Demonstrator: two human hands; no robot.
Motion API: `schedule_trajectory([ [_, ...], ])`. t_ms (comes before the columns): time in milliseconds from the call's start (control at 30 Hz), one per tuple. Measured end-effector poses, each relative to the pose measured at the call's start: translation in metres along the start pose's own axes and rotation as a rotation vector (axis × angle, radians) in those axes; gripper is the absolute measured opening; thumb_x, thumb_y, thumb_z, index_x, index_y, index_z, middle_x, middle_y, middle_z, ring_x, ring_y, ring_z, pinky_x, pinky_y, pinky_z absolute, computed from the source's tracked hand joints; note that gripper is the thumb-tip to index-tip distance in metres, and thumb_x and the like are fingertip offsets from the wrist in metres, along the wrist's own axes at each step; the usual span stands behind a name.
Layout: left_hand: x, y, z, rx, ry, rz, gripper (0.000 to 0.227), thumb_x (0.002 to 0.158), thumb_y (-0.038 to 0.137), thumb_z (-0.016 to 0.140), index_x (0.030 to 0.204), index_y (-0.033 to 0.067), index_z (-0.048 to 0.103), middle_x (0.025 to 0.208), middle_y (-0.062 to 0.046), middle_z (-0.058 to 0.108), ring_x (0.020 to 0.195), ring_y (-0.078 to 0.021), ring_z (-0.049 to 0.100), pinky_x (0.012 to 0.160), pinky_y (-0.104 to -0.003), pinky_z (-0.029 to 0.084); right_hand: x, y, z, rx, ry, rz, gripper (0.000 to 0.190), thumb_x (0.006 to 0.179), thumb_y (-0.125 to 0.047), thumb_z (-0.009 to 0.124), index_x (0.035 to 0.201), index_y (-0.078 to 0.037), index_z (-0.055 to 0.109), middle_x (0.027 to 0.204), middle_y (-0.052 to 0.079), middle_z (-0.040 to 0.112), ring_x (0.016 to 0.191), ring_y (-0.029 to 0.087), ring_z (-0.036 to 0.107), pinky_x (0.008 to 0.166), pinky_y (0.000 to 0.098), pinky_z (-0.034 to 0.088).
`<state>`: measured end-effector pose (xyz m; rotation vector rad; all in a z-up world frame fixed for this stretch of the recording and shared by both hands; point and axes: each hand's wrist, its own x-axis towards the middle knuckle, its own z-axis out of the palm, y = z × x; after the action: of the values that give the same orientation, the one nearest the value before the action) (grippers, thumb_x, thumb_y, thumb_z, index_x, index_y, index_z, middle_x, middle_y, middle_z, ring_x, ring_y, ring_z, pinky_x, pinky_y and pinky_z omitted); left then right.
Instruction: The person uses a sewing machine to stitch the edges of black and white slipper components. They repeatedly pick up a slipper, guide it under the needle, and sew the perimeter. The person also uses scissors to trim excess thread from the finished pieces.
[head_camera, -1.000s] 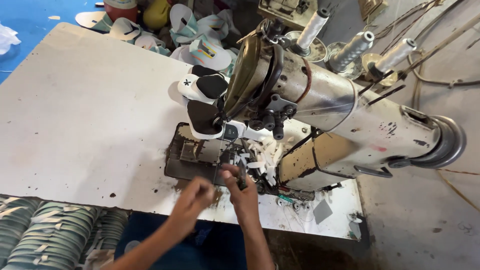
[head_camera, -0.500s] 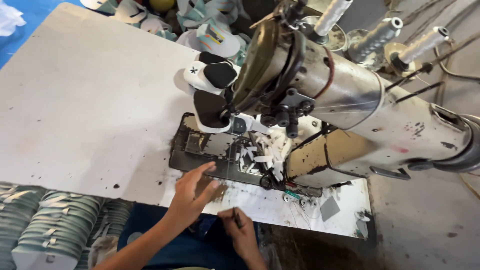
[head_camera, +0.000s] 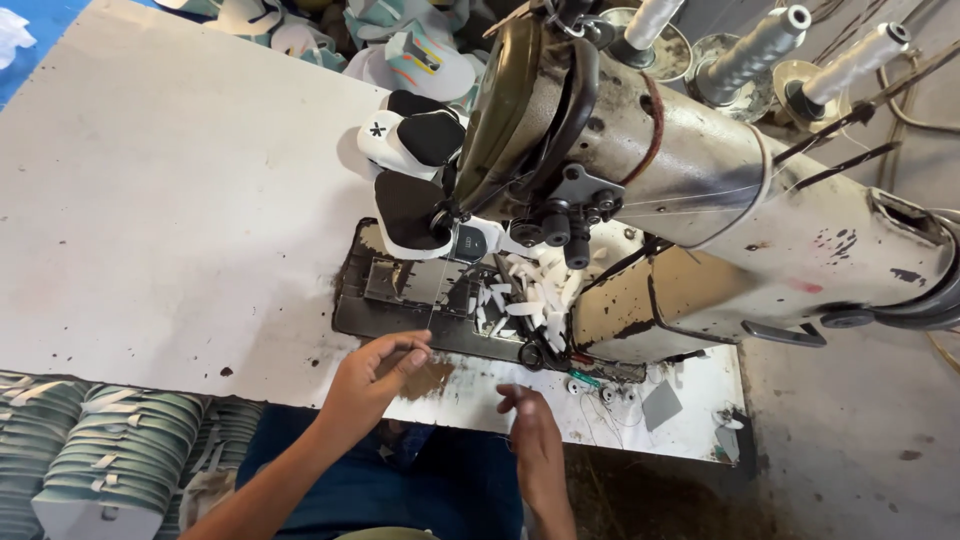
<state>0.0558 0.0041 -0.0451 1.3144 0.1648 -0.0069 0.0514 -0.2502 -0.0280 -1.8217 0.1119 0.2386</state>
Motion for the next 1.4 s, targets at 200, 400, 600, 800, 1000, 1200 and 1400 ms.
schedule_trajectory([
  [200, -0.007, 0.011, 0.002, 0.225, 0.075, 0.2, 0.019, 0.092, 0.017, 0.073, 0.103, 0.0044, 0.08, 0.138, -0.012, 0.065, 0.125, -0.0189, 0.063, 0.103, -0.032, 0.049, 0.008, -0.072, 0.044, -0.45, -0.144, -0.383, 0.036, 0.09, -0.033, 0.075, 0.115, -0.007, 0.073, 0.099, 0.009, 0.069, 0.083, 0.019, 0.069, 0.07, 0.0298, 0.053],
  [400, -0.006, 0.012, -0.001, 0.163, 0.098, 0.142, 0.02, 0.087, 0.016, 0.076, 0.102, 0.0043, 0.082, 0.138, -0.011, 0.062, 0.128, -0.0217, 0.061, 0.102, -0.034, 0.051, 0.012, -0.102, 0.067, -0.577, -0.181, -0.206, 0.035, 0.086, -0.034, 0.076, 0.114, -0.012, 0.074, 0.099, 0.006, 0.07, 0.075, 0.022, 0.07, 0.064, 0.0317, 0.054],
  [600, -0.004, 0.011, -0.001, -0.067, 0.08, 0.009, 0.021, 0.087, 0.014, 0.075, 0.102, 0.0003, 0.08, 0.138, -0.007, 0.062, 0.112, -0.0162, 0.065, 0.094, -0.034, 0.052, 0.016, -0.088, 0.057, -0.533, -0.201, -0.18, 0.032, 0.089, -0.035, 0.074, 0.109, -0.011, 0.079, 0.1, 0.006, 0.074, 0.081, 0.019, 0.072, 0.066, 0.0321, 0.053],
  [800, -0.005, 0.028, -0.005, -0.242, 0.048, -0.278, 0.024, 0.093, 0.017, 0.068, 0.109, 0.0, 0.075, 0.107, -0.009, 0.076, 0.098, -0.0117, 0.068, 0.087, -0.027, 0.054, 0.05, -0.016, 0.041, -0.77, 0.046, -0.639, 0.053, 0.078, -0.031, 0.085, 0.123, -0.006, 0.069, 0.121, 0.012, 0.066, 0.103, 0.033, 0.065, 0.084, 0.0393, 0.053],
  [1000, -0.005, 0.036, -0.003, -0.126, -0.14, -0.112, 0.016, 0.096, 0.013, 0.065, 0.102, -0.0012, 0.07, 0.083, -0.008, 0.071, 0.07, -0.0113, 0.061, 0.065, -0.027, 0.052, 0.041, -0.083, 0.036, -0.639, -0.255, -1.029, 0.043, 0.096, -0.01, 0.068, 0.139, -0.011, 0.062, 0.146, 0.014, 0.063, 0.103, 0.028, 0.069, 0.09, 0.04, 0.053],
  [1200, -0.002, 0.097, -0.002, 0.4, -0.057, 0.05, 0.015, 0.094, 0.016, 0.066, 0.102, 0.0047, 0.072, 0.075, -0.005, 0.073, 0.064, -0.007, 0.064, 0.058, -0.026, 0.052, 0.064, -0.1, 0.051, -0.529, -0.2, -0.968, 0.022, 0.095, -0.017, 0.075, 0.117, -0.013, 0.075, 0.105, 0.005, 0.072, 0.094, 0.018, 0.068, 0.08, 0.031, 0.055],
  [1400, 0.017, 0.126, 0.0, 0.605, 0.161, 0.496, 0.013, 0.092, 0.013, 0.071, 0.104, 0.0075, 0.073, 0.09, -0.006, 0.076, 0.081, -0.0175, 0.073, 0.071, -0.032, 0.057, 0.108, -0.071, 0.067, 0.016, 0.083, -0.283, 0.019, 0.095, -0.022, 0.074, 0.104, -0.007, 0.082, 0.076, 0.005, 0.059, 0.06, 0.013, 0.044, 0.05, 0.0299, 0.034],
])
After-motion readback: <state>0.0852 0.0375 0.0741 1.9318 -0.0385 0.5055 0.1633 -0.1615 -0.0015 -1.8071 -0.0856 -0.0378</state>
